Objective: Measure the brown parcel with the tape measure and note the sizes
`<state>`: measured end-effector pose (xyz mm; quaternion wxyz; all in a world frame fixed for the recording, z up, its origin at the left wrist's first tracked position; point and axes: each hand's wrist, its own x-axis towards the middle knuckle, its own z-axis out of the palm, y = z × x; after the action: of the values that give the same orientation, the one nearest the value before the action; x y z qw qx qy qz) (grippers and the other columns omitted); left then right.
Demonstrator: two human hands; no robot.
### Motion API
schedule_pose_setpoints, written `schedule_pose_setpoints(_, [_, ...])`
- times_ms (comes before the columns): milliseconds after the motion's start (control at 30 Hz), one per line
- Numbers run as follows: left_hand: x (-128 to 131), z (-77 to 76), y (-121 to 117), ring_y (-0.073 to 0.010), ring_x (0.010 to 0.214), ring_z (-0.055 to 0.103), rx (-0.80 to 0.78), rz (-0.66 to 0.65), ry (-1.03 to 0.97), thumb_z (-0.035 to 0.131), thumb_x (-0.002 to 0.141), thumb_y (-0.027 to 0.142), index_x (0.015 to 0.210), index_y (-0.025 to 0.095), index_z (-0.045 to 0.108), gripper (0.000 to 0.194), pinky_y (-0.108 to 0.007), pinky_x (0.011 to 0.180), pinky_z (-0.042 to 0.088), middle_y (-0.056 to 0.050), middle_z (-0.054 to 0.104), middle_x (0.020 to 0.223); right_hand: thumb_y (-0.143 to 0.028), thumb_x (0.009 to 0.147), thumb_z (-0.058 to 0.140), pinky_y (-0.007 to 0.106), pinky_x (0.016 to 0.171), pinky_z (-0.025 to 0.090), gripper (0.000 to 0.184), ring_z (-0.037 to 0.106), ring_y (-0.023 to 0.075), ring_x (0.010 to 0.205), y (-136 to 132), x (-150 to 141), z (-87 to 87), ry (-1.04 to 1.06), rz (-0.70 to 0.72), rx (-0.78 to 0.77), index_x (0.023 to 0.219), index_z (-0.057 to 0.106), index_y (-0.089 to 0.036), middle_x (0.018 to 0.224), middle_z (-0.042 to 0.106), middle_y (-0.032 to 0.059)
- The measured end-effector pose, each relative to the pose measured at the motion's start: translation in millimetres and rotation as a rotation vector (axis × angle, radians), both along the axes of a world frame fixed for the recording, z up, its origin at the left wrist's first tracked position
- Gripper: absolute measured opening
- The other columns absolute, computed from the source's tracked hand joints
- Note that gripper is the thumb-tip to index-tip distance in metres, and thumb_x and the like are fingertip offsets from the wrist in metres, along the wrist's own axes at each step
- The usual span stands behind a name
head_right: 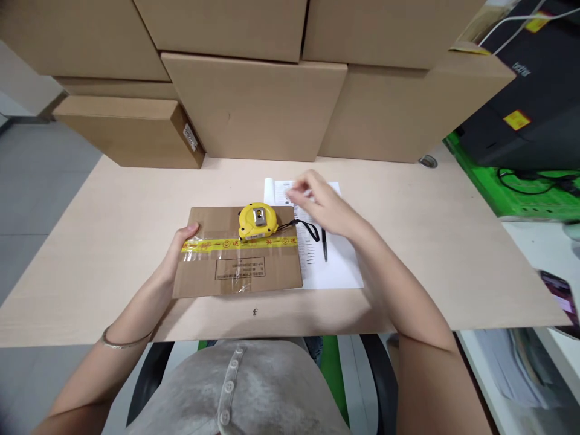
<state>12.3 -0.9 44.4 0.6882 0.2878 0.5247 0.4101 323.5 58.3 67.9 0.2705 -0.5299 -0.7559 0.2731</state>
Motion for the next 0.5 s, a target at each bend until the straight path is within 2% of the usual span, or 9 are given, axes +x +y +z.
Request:
schedule_pose_setpoints(67, [0.2, 0.3, -0.3, -0.0371, 0.091, 0.083, 0.010, 0.011, 0.022, 0.074, 0.082, 0.060, 0.118, 0.020, 0.075, 0.054, -0.045, 0.075, 0.069, -0.011, 0.086, 0.095, -0.062, 0.103, 0.044, 0.034, 0.075, 0.046, 0.042, 0.063, 0.0228, 0.082, -10.9, 23.2, -7.4, -0.251, -0.223, -0.122, 0.089, 0.054, -0.024, 0.089, 0.069, 0.0065])
schedule_pose_setpoints(100, [0.4, 0.2, -0.4, -0.0371, 0.092, 0.083, 0.015, 0.014, 0.030, 0.074, 0.082, 0.060, 0.118, 0.021, 0.075, 0.053, -0.045, 0.075, 0.069, -0.010, 0.086, 0.095, -0.060, 0.103, 0.044, 0.034, 0.069, 0.043, 0.043, 0.062, 0.0223, 0.074, -17.4, 31.7, -12.4, -0.411, -0.279, -0.219, 0.082, 0.053, -0.024, 0.080, 0.067, 0.0061])
schedule_pose_setpoints(167, [0.6, -0.5, -0.2, -0.0374, 0.094, 0.083, 0.028, 0.017, 0.040, 0.074, 0.082, 0.060, 0.117, 0.021, 0.074, 0.053, -0.045, 0.076, 0.069, -0.010, 0.086, 0.097, -0.057, 0.104, 0.044, 0.033, 0.063, 0.039, 0.046, 0.063, 0.0236, 0.069, -31.8, 40.7, -24.9, -0.648, -0.282, -0.395, 0.074, 0.056, -0.023, 0.072, 0.068, 0.0075])
schedule_pose_setpoints(200, [0.6, -1.2, -0.1, -0.0375, 0.095, 0.083, 0.035, 0.018, 0.042, 0.074, 0.081, 0.061, 0.117, 0.021, 0.074, 0.053, -0.045, 0.076, 0.069, -0.010, 0.086, 0.097, -0.055, 0.104, 0.045, 0.033, 0.061, 0.037, 0.048, 0.064, 0.0248, 0.069, -39.2, 41.4, -32.0, -0.702, -0.261, -0.446, 0.071, 0.057, -0.023, 0.071, 0.069, 0.0085])
schedule_pose_setpoints(333, [-0.5, -4.5, 0.6, -0.0391, 0.095, 0.082, 0.020, 0.001, 0.037, 0.073, 0.081, 0.064, 0.115, 0.021, 0.076, 0.055, -0.046, 0.075, 0.070, -0.011, 0.086, 0.094, -0.048, 0.108, 0.044, 0.033, 0.063, 0.036, 0.043, 0.073, 0.0282, 0.081, -65.2, 32.8, -58.3, -0.729, -0.221, -0.464, 0.081, 0.065, -0.022, 0.085, 0.078, 0.0119])
schedule_pose_setpoints(433, [-1.8, -4.9, 0.5, -0.0397, 0.095, 0.082, 0.014, -0.002, 0.053, 0.071, 0.083, 0.065, 0.115, 0.021, 0.077, 0.055, -0.047, 0.074, 0.070, -0.011, 0.085, 0.091, -0.043, 0.109, 0.041, 0.034, 0.065, 0.037, 0.037, 0.075, 0.0307, 0.089, -79.1, 26.6, -70.3, -0.717, -0.242, -0.443, 0.096, 0.067, -0.021, 0.097, 0.081, 0.0151])
schedule_pose_setpoints(500, [-2.4, -3.5, -0.1, -0.0397, 0.094, 0.082, 0.046, 0.005, 0.074, 0.072, 0.083, 0.063, 0.115, 0.021, 0.077, 0.053, -0.047, 0.073, 0.070, -0.010, 0.085, 0.089, -0.040, 0.109, 0.040, 0.034, 0.066, 0.038, 0.035, 0.076, 0.0322, 0.090, -86.2, 24.0, -75.7, -0.686, -0.279, -0.430, 0.099, 0.067, -0.020, 0.098, 0.081, 0.0173])
